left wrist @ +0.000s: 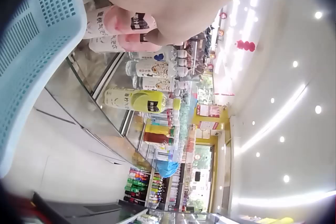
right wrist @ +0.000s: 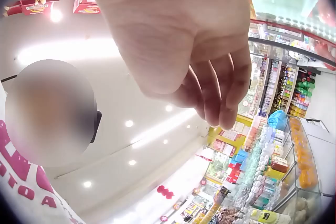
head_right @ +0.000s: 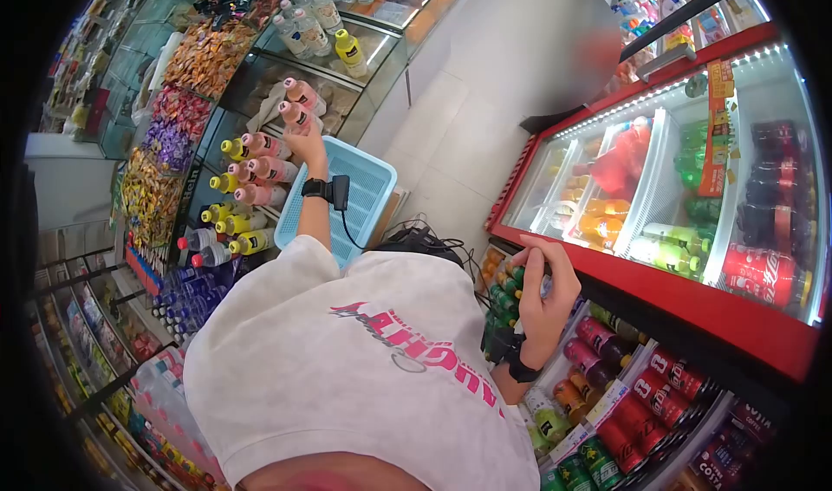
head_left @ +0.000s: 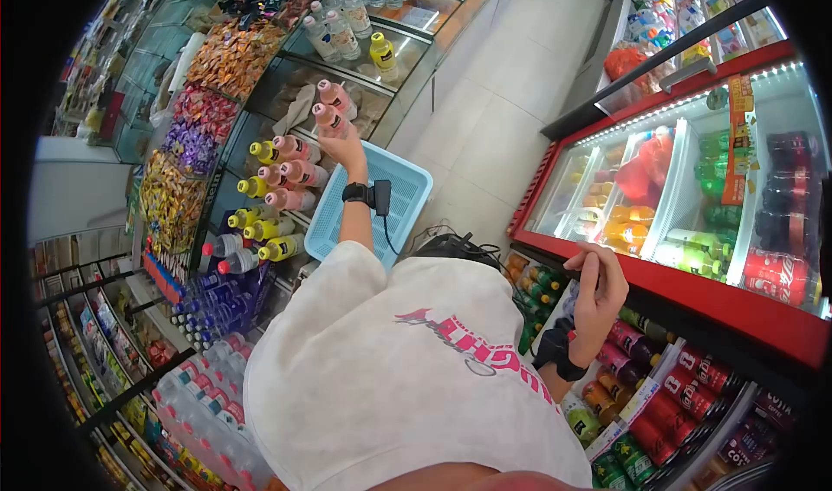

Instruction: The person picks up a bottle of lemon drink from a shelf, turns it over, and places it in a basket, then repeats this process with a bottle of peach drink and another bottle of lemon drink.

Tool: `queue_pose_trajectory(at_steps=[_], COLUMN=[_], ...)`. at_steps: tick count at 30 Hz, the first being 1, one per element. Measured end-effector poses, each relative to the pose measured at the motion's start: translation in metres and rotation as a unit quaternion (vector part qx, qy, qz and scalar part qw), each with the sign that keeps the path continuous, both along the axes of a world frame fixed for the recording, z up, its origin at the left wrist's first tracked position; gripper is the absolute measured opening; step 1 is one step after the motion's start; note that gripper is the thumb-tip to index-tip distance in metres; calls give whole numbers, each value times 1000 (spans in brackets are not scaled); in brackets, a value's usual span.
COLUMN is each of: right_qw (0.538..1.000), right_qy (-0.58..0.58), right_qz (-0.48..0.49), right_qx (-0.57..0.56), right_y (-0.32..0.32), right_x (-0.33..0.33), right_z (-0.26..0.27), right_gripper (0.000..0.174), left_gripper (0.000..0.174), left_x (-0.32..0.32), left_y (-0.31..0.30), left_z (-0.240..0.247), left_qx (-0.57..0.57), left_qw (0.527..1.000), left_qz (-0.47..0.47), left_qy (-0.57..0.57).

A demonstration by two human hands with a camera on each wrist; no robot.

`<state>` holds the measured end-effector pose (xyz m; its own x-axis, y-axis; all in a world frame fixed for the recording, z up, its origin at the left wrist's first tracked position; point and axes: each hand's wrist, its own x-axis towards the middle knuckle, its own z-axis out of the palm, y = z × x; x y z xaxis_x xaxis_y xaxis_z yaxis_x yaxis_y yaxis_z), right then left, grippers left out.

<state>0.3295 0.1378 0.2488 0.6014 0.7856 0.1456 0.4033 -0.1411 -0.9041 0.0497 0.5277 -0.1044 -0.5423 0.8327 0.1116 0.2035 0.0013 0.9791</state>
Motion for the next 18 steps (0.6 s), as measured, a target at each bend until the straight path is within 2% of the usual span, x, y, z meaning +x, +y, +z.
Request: queue_pose_trajectory(at_steps=[1,2,5,8,11,14,16,18], right_qw=[1000,1000,999,999,999,997,996,996], right_qy=[1,2,14,1,-17,-5,-15,-21], right_qz=[-4,-7,-13,-3,-8,-18,-7,-7], right_qx=[-1,-2,-30,-46,-50,-72,-86,-90], right_y=[5,10,25,38,49,55,53,54], right_x=[-1,-2,-8,-11,-14,-21,-22,-22], right_z=[-1,-1,0,1,-2,0,-2,-4], right_gripper=[16,16,16,16,16,16,17,17], left_gripper=[83,88,90,85,80,69,60,59], left_x=[-1,-5,0,-8,-18,-22,-23,-18], left_y=[3,8,16,29,39,39,31,20], left_z=[-10,-18,5,-1,-20,-27,-18,-1], left_qx=[-3,-33,-13,-26,50,6,-20,-19], left_qw=[1000,998,980,980,993,998,998,997], left_qz=[2,4,33,33,-12,4,7,-2], left_qy=[-18,56,195,193,111,67,59,75])
